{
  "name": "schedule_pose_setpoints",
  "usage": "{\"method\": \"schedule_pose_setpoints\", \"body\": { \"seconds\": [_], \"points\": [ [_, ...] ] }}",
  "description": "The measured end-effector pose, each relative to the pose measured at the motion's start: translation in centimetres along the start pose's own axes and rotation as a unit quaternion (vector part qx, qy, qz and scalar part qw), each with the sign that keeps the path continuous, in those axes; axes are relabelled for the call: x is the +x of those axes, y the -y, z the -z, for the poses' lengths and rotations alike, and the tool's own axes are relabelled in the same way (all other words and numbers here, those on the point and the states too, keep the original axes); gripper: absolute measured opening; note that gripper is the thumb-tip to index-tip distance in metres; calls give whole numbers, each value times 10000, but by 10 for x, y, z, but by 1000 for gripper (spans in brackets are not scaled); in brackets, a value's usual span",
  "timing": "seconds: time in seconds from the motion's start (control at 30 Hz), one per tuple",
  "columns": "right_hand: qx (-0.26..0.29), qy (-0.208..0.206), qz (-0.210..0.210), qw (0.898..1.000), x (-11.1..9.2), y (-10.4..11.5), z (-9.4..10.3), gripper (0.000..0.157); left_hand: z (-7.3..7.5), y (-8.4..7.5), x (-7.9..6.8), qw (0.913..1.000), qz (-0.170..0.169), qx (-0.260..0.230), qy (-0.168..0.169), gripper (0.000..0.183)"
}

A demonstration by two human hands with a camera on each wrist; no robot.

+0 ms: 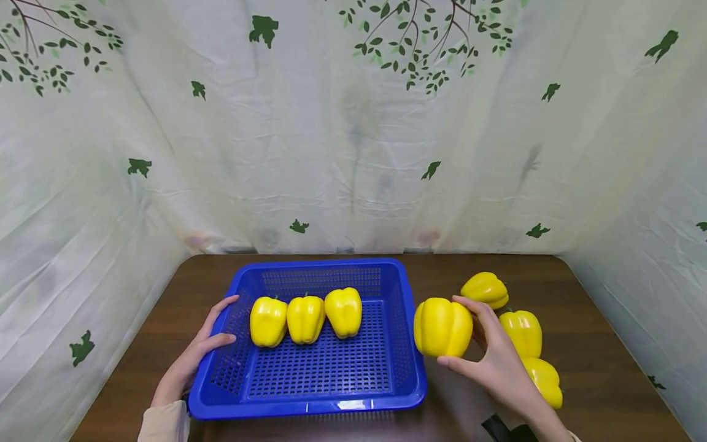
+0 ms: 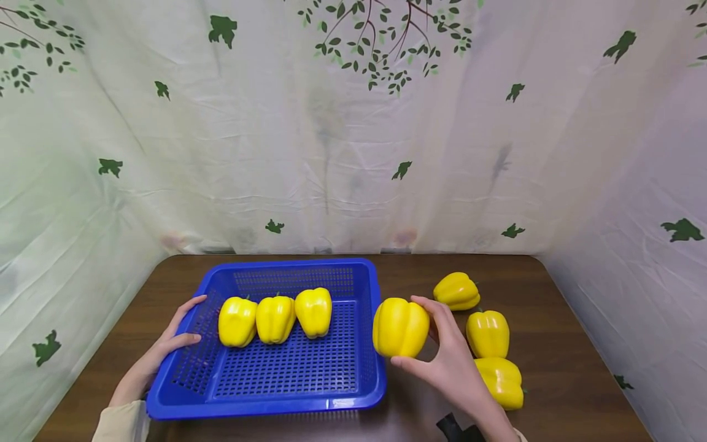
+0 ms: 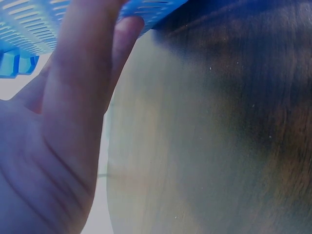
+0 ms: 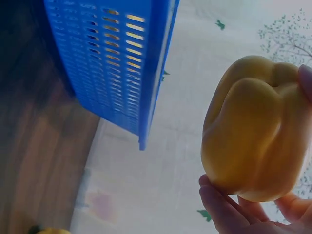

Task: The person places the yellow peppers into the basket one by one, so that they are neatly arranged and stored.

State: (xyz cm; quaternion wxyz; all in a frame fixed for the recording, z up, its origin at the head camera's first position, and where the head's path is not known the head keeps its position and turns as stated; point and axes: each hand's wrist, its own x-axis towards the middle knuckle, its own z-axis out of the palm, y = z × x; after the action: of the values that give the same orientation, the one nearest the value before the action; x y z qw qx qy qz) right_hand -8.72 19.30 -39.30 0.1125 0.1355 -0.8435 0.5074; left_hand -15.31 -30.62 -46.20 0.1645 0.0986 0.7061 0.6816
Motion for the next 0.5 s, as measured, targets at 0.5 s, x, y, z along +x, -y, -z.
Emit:
{"method": "schedule_pose_setpoints", "body": {
  "seconds": [0.5],
  "points": [
    [291,619,320,9971,41,5,-20,80,-2,0,-1,10000,54,45,-53,67]
  ]
}}
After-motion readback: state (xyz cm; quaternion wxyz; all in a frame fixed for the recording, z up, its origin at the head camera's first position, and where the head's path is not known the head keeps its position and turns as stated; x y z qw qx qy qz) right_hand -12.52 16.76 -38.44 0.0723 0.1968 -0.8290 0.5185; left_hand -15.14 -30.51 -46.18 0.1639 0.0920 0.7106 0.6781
